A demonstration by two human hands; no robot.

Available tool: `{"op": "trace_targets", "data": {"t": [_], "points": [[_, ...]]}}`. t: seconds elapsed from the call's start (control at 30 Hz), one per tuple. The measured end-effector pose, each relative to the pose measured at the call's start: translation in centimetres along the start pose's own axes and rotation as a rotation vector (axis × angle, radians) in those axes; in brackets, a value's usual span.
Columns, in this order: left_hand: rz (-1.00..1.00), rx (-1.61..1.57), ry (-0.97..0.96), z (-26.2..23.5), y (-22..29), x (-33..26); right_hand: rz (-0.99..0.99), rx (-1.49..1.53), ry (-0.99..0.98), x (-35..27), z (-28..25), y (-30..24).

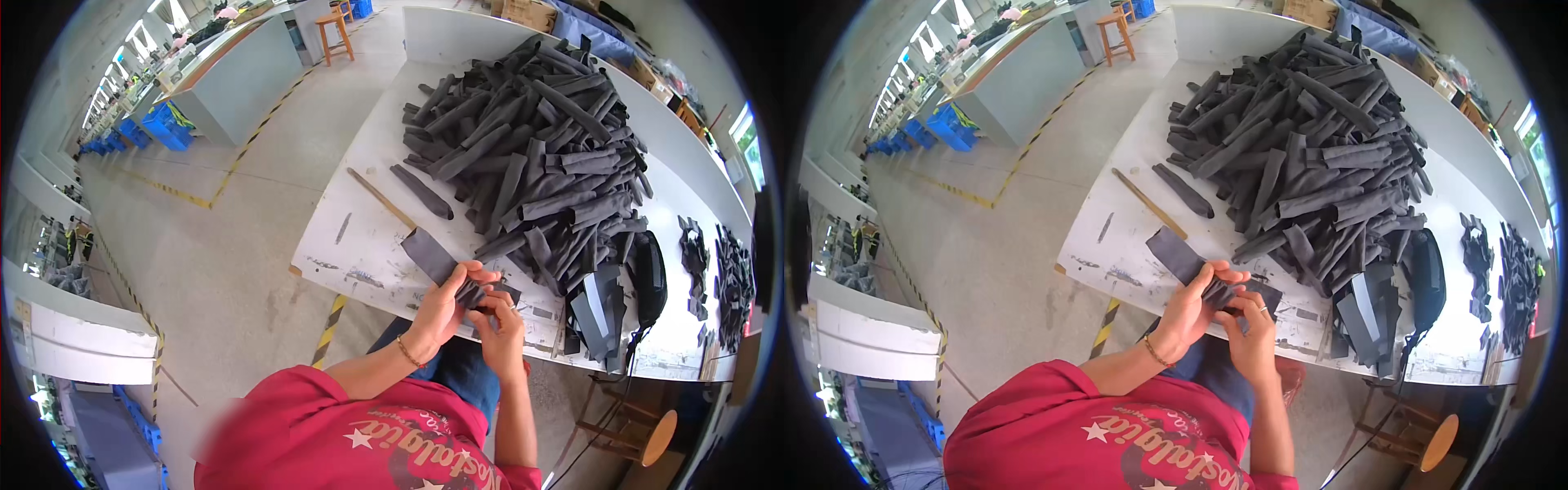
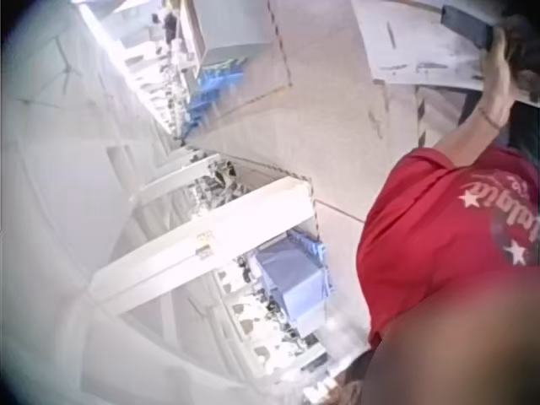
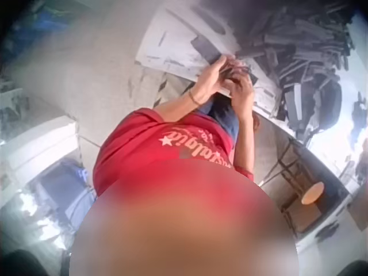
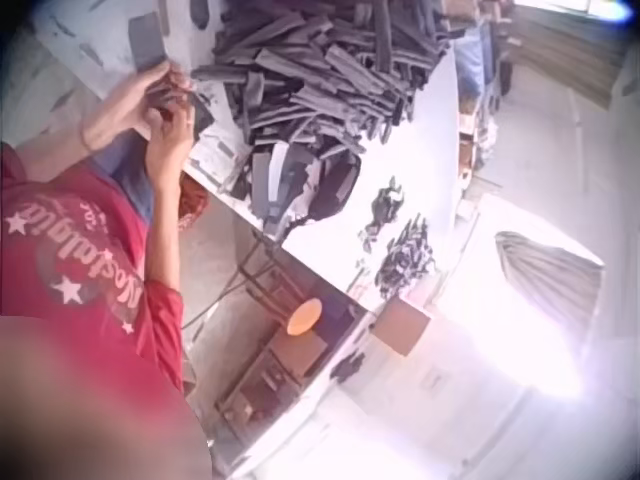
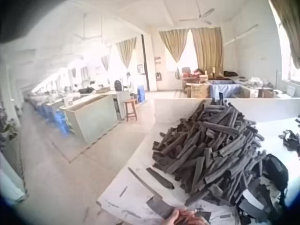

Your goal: Folding and fitting gray foam padding strips into shape at a factory workbench.

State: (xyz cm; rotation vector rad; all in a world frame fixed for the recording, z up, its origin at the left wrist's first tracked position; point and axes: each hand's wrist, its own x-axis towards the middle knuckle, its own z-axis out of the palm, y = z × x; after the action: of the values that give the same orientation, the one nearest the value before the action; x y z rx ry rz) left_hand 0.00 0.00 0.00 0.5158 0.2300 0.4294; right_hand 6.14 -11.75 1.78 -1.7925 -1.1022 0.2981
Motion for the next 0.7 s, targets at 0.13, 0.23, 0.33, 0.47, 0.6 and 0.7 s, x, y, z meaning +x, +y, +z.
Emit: {"op": "trace_targets", "data": {"t": [0.13, 0.23, 0.33, 0.47, 0.6, 0.7], "points": [[0.096, 0.003, 0.028, 0.5, 0.8, 0.5, 0.247, 0.453, 0.431, -0.4, 2.5, -0.1], [0.192, 0.054, 0.022, 0.7, 2.1, 0.9, 0.188, 0.472, 0.556, -1.0, 2.2, 0.7], [0.165, 0.048, -0.113, 0.5, 2.3, 0.6, 0.268, 0.631, 0.501, -0.8, 0.6, -1.6], [0.119, 0.110, -0.197, 0.5, 2.1, 0.4, 0.432, 0.794, 0.378, -0.4, 0.3, -0.9], [0.173, 0.075, 0.167, -2.1, 3.3, 1.2, 0.054, 0.175, 0.519, -0.5, 0.3, -0.2], [0.128, 0.153, 0.250, -2.4, 4.9, 0.7, 0.079, 0.050, 0.444, -0.6, -0.2, -0.4]]}}
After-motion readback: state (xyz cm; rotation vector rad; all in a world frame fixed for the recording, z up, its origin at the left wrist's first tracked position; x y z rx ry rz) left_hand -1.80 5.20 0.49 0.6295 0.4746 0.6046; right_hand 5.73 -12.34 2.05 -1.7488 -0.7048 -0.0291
